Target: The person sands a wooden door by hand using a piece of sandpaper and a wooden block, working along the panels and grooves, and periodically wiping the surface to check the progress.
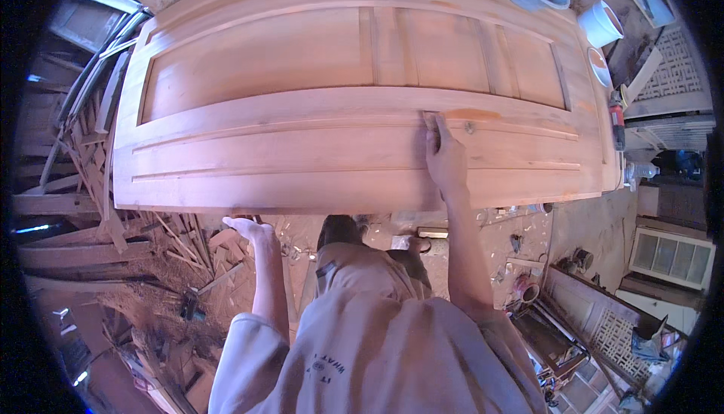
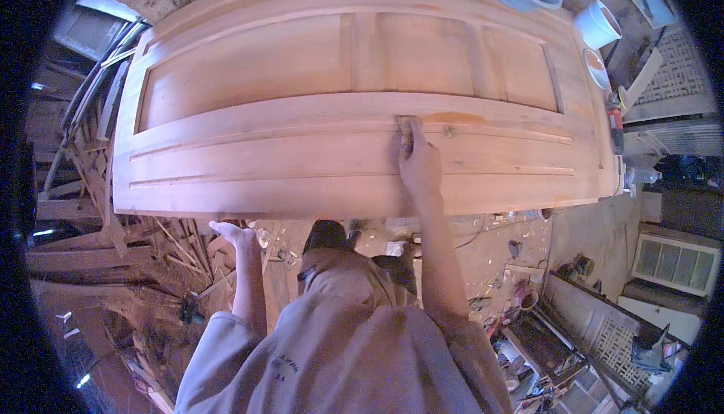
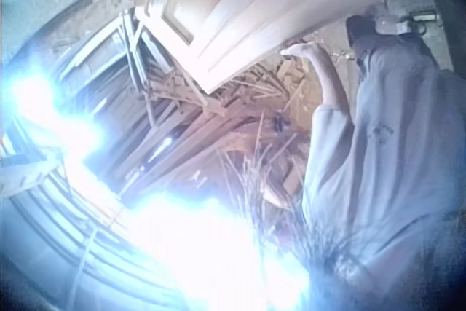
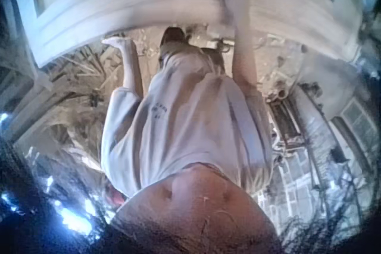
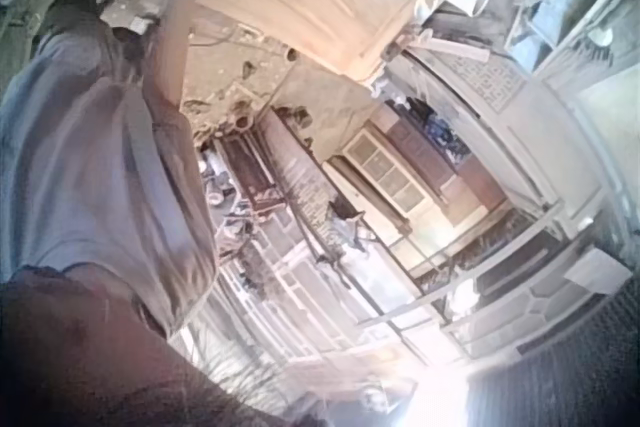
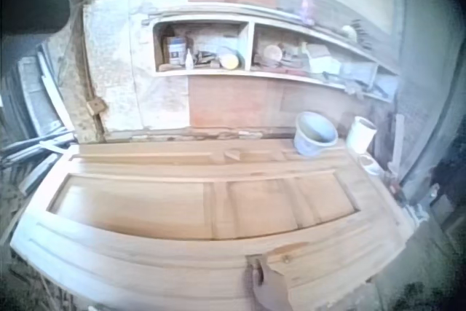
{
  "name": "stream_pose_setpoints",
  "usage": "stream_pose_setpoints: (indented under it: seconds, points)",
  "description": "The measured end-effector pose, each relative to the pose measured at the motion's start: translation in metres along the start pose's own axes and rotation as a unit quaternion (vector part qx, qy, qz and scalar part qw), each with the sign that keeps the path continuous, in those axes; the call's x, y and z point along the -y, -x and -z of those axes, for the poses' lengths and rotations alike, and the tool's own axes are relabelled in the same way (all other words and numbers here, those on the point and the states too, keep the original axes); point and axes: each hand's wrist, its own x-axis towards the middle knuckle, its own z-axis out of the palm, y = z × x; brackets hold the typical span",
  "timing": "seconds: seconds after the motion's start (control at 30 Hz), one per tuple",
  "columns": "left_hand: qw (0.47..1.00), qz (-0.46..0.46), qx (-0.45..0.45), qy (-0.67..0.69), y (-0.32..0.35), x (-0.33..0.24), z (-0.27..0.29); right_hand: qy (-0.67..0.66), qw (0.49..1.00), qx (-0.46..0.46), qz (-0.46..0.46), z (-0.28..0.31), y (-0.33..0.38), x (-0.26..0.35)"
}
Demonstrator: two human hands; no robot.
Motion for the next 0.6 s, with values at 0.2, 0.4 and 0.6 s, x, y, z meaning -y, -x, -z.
stream_pose_setpoints:
  seconds: [0.2, 0.4, 0.6]
  points:
    - [1.0, -0.009, -0.003, 0.02, 0.021, 0.008, -0.049, 0.079, 0.995, -0.055, -0.003, -0.022, -0.017, -0.001]
    - [1.0, -0.019, -0.006, 0.003, 0.014, 0.007, -0.04, -0.003, 0.999, -0.015, -0.042, 0.003, 0.0, 0.014]
    - [1.0, -0.018, -0.011, -0.011, 0.028, 0.002, -0.054, 0.074, 0.996, -0.018, -0.035, -0.003, -0.012, -0.001]
